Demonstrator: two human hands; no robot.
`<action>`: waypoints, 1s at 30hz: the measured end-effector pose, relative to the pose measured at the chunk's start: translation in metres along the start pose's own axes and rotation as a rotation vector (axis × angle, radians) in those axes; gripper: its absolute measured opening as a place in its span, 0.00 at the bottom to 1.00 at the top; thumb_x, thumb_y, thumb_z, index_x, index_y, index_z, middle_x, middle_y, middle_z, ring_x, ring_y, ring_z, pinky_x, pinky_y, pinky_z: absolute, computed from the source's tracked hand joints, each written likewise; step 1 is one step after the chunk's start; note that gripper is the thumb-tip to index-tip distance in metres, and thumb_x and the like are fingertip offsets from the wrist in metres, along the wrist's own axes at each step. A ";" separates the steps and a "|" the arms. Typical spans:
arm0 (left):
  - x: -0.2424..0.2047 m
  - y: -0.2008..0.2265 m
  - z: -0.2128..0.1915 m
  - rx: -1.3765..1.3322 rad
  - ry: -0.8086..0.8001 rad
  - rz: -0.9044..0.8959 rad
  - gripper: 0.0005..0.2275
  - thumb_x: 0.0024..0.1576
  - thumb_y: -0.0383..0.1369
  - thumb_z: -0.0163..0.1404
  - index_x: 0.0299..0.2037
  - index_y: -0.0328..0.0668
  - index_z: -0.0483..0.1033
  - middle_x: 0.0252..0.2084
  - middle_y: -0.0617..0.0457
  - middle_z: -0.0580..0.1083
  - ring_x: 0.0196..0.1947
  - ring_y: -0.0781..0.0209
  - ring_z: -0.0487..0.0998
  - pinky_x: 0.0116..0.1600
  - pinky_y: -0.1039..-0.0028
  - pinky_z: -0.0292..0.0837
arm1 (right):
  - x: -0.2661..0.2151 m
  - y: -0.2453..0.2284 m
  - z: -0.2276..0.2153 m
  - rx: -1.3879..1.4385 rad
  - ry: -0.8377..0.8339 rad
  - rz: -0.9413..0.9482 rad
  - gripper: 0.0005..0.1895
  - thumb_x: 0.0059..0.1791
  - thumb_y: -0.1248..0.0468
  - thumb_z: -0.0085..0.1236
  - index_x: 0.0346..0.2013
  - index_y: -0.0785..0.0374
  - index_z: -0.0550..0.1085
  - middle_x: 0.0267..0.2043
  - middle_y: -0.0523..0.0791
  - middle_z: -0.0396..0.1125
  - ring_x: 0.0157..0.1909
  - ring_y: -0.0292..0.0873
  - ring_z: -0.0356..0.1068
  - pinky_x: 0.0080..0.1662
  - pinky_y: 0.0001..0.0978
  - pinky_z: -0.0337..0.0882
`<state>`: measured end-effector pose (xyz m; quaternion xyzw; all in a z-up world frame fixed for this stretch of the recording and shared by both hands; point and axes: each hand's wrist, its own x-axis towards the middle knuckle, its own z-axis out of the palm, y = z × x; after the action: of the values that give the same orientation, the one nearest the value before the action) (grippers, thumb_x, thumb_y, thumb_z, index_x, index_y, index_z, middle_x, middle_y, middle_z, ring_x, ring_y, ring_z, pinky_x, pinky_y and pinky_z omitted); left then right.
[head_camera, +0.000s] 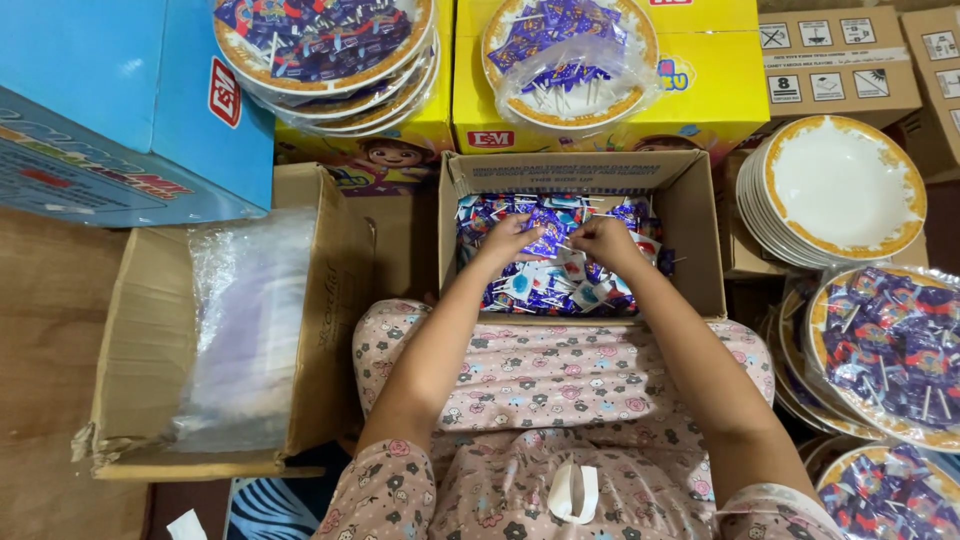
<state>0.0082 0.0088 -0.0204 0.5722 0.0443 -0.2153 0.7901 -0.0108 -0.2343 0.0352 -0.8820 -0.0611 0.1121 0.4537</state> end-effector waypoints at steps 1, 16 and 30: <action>0.003 -0.004 -0.001 -0.003 -0.001 0.001 0.33 0.57 0.31 0.64 0.67 0.26 0.58 0.54 0.33 0.70 0.50 0.42 0.78 0.46 0.45 0.82 | 0.001 0.001 0.000 -0.003 -0.001 0.000 0.06 0.44 0.62 0.69 0.35 0.56 0.84 0.13 0.43 0.69 0.18 0.40 0.72 0.27 0.29 0.69; -0.037 0.080 0.048 0.288 0.208 0.413 0.14 0.64 0.34 0.51 0.59 0.44 0.72 0.49 0.41 0.78 0.49 0.51 0.79 0.39 0.67 0.83 | -0.040 -0.066 -0.064 0.143 0.001 0.053 0.09 0.49 0.61 0.59 0.26 0.59 0.82 0.10 0.45 0.65 0.12 0.37 0.62 0.20 0.27 0.61; 0.066 0.255 0.058 1.469 0.631 1.016 0.07 0.50 0.36 0.57 0.38 0.58 0.76 0.31 0.61 0.72 0.39 0.58 0.77 0.40 0.62 0.77 | 0.123 -0.162 -0.101 -0.097 0.215 0.128 0.09 0.42 0.55 0.62 0.18 0.50 0.81 0.09 0.40 0.65 0.11 0.38 0.68 0.16 0.31 0.66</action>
<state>0.1569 0.0004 0.2041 0.9091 -0.1450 0.3451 0.1829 0.1325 -0.1939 0.2068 -0.9119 0.0387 0.0427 0.4064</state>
